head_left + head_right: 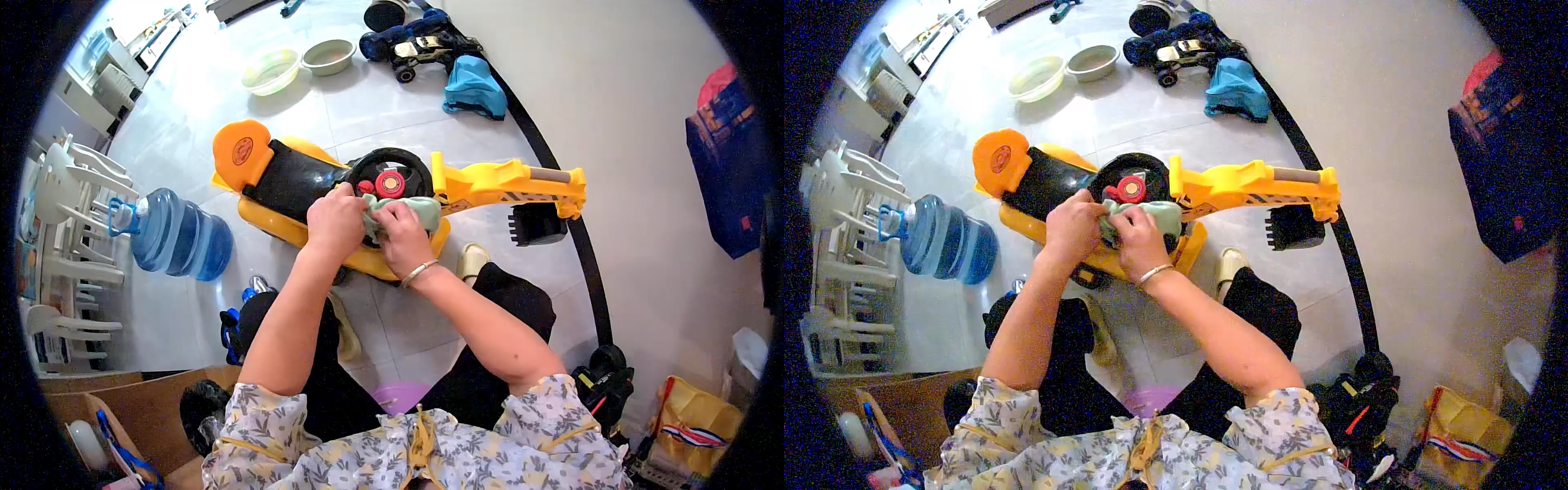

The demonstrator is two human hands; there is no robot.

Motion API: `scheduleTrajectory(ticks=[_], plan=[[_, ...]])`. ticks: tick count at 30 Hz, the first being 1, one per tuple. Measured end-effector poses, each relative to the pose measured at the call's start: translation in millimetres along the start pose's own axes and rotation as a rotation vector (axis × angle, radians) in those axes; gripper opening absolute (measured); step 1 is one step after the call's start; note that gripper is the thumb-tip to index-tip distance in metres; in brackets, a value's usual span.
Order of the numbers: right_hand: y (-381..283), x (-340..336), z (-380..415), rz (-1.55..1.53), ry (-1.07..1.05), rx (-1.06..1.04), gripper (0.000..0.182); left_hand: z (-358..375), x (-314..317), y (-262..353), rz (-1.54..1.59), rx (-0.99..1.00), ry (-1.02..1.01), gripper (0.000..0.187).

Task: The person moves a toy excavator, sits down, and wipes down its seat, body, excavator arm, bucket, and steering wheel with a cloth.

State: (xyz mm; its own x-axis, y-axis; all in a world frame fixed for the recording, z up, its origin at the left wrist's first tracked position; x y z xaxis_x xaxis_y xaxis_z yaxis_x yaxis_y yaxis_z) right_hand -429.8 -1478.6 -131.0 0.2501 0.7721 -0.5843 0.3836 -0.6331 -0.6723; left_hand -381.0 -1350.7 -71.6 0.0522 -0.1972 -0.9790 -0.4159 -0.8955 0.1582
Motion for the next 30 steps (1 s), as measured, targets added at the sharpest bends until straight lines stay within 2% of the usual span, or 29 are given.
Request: scheduleTrajectory(ticks=[3,5,12,13,15,17,19,20,21,22,23,25,26,28,30], plan=[[-4,4,0,0.044,-0.014,0.011,0.036,6,15,-14,0.128,0.009,-0.001,0.019],[-1,4,-2,0.035,-0.002,0.015,0.037,7,18,-17,0.395,0.063,-0.012,0.022],[23,-9,1,0.140,0.010,0.048,0.034,22,5,2,0.273,0.097,-0.135,0.041],[28,-15,0,0.173,0.007,0.081,0.034,22,17,-4,0.218,0.155,-0.113,0.048],[39,-24,1,0.211,-0.002,0.114,0.034,22,22,-3,0.226,0.129,-0.108,0.050],[51,-31,4,0.302,0.068,0.232,0.035,19,23,-1,0.230,0.107,-0.102,0.053],[53,-28,7,0.239,0.099,0.167,0.037,17,20,0,0.167,0.084,-0.195,0.058],[51,-27,8,0.170,0.136,0.104,0.039,17,23,0,0.169,0.084,-0.197,0.058],[47,-22,10,0.168,0.113,0.091,0.043,15,27,1,0.051,0.115,-0.111,0.056],[47,-16,12,0.269,0.087,0.065,0.042,14,29,3,-0.067,0.144,-0.026,0.055],[35,-15,12,0.312,0.104,0.040,0.039,12,30,4,-0.066,0.146,-0.030,0.055],[23,-14,15,0.354,0.123,0.024,0.037,11,28,6,-0.019,0.233,0.145,0.043],[25,-12,17,0.346,0.100,0.022,0.038,9,29,6,-0.022,0.239,0.138,0.043],[29,-10,17,0.335,0.081,0.021,0.040,3,34,5,0.072,0.226,-0.072,0.041],[31,-11,14,0.278,0.033,-0.021,0.037,0,36,1,0.031,0.203,-0.113,0.037]])
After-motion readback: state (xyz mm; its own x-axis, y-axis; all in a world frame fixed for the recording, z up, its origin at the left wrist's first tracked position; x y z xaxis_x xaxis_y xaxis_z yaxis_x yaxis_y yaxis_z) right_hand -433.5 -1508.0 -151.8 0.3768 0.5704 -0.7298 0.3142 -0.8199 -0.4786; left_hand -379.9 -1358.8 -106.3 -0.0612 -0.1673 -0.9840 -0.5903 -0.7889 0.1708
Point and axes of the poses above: each hand's wrist, its own z-axis away from the middle knuckle, its own x-axis out of the palm, y = z × x, the point moved 2 cm from there along -z, towards the middle knuckle, and after that the axes turned 1 degree about -x, right-handed, at the moved point
